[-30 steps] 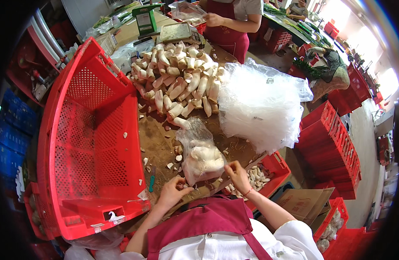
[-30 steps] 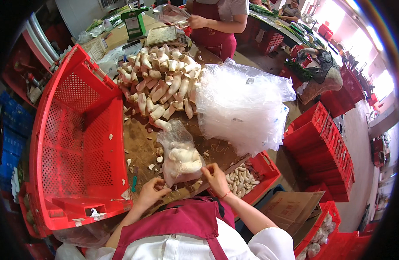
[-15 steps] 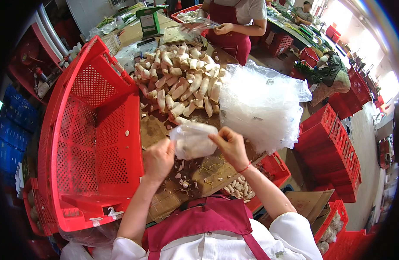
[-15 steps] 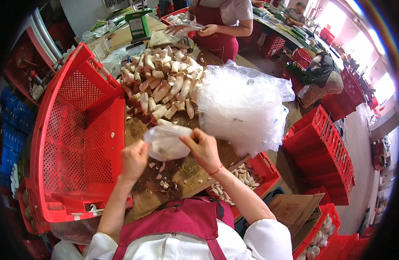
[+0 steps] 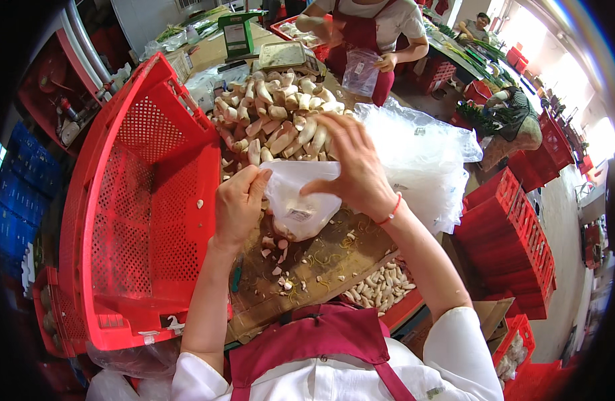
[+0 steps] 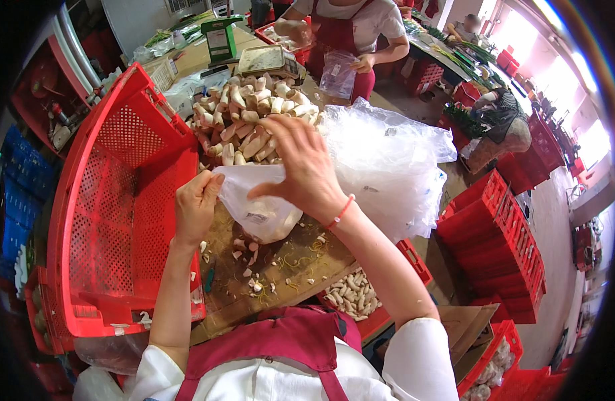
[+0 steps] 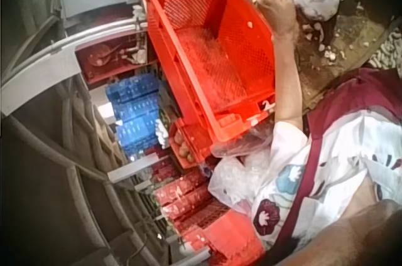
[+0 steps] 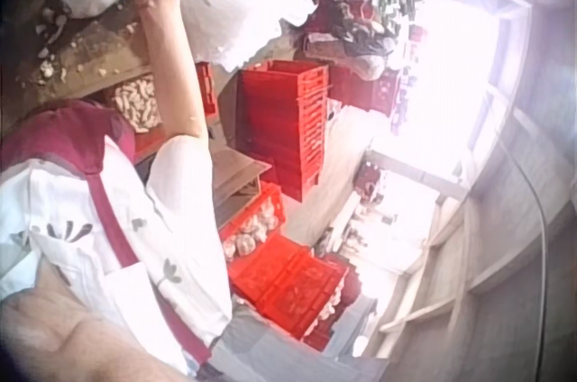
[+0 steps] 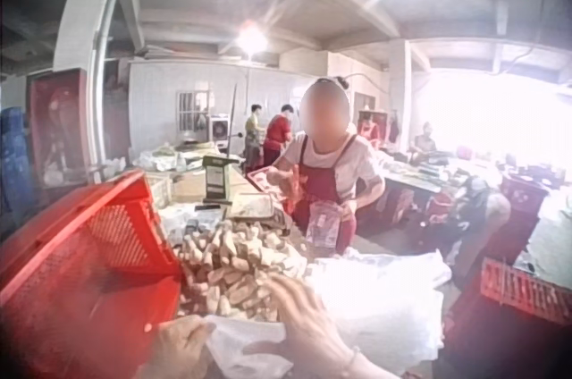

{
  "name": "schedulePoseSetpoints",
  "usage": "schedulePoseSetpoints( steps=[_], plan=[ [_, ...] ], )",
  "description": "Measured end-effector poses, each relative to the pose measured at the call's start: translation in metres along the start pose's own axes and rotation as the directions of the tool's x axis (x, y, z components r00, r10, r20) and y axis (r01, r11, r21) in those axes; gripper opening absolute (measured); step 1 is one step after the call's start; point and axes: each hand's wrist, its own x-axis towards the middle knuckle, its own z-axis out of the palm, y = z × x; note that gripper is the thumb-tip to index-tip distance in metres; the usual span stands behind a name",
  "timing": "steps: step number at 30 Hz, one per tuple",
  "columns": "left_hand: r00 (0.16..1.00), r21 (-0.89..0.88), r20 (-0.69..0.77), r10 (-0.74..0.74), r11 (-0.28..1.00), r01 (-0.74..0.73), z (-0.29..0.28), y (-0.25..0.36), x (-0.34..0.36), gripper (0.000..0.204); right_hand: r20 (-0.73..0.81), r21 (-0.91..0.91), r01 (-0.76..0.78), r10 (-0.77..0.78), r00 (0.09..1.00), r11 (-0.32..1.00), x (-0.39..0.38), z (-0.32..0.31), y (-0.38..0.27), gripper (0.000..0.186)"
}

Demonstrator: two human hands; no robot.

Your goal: The person repeatedly picks up king oyster mushrooms from a large pile on a wooden table, places them into clear plastic bags, and sets the filled bags into a red crate. The process involves handling the mushrooms by hand and manipulating the plastic bags to secure the contents.

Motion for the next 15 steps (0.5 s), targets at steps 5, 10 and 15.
schedulePoseSetpoints(
  steps=[5,10,15],
  plan=[
    [0.971,-0.264,0.118,-0.206,0.937,0.231,0.003,-0.019,-0.015,0.025,0.342,0.006,0.083,-0.080,0.936,0.997,0.015,0.013,0.021,0.010],
    [0.845,0.117,0.371,-0.386,0.922,0.370,0.021,-0.070,-0.090,0.043,0.039,0.176,-0.272,0.269,0.962,0.946,0.034,-0.044,0.134,0.013],
    [0.746,0.101,0.454,-0.487,0.860,0.500,0.048,-0.083,-0.170,0.060,-0.153,-0.256,-0.681,0.667,0.729,0.686,-0.004,-0.106,0.263,0.038]
  ],
)
